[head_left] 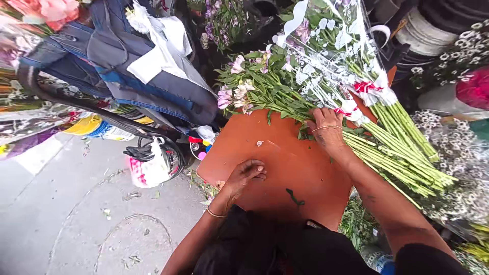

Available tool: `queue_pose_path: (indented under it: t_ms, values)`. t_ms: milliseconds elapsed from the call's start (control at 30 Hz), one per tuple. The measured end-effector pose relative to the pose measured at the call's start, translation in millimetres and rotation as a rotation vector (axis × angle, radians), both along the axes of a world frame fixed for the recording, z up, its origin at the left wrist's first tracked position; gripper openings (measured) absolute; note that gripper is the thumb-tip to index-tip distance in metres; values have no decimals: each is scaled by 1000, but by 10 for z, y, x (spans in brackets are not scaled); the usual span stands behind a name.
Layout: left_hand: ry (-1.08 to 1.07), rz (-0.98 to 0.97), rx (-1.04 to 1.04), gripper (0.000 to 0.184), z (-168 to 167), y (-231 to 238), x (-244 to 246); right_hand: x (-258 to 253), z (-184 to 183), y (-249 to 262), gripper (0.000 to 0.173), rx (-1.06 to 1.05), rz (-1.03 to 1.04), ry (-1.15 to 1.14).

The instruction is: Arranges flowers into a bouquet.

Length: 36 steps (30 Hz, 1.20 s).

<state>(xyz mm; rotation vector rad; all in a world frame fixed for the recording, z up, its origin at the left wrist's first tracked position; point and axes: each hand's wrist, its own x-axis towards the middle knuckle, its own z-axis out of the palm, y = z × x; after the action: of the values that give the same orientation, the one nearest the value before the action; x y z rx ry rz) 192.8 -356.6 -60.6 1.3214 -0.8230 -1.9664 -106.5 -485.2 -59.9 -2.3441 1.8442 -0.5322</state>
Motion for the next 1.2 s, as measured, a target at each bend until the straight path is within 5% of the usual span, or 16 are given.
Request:
queue_pose_path:
  t_ms: [167,433,600,667,800,933,1067,1200]
  values:
    - [26,-16,-90,19,88,93,261,108,98,-6,27,190,-18,106]
    - [39,-251,-456,26,203,-168,452,438,924,503,27,-172,-42,-26]
    - [346,-44,-756,40,613,-537,365,998,1246,898,30,-332,62,84]
    - [504,107,-771,24,789,-650,308,1292,1392,1043,32,-332,80,182]
    - [579,218,-708,28,1010,-615,255,1766,1614,1262,49,-325,-60,298]
    - [398,106,-759,39,929,-383,134,1794,1471,1447,32,-166,-45,46]
    - [329,-34,-758,48,920,-258,-36,1633,1394,1702,60,81,-114,-258]
    - [349,-169,-791,53,939,-123,-312,1391,1255,1845,40,10,-52,-351]
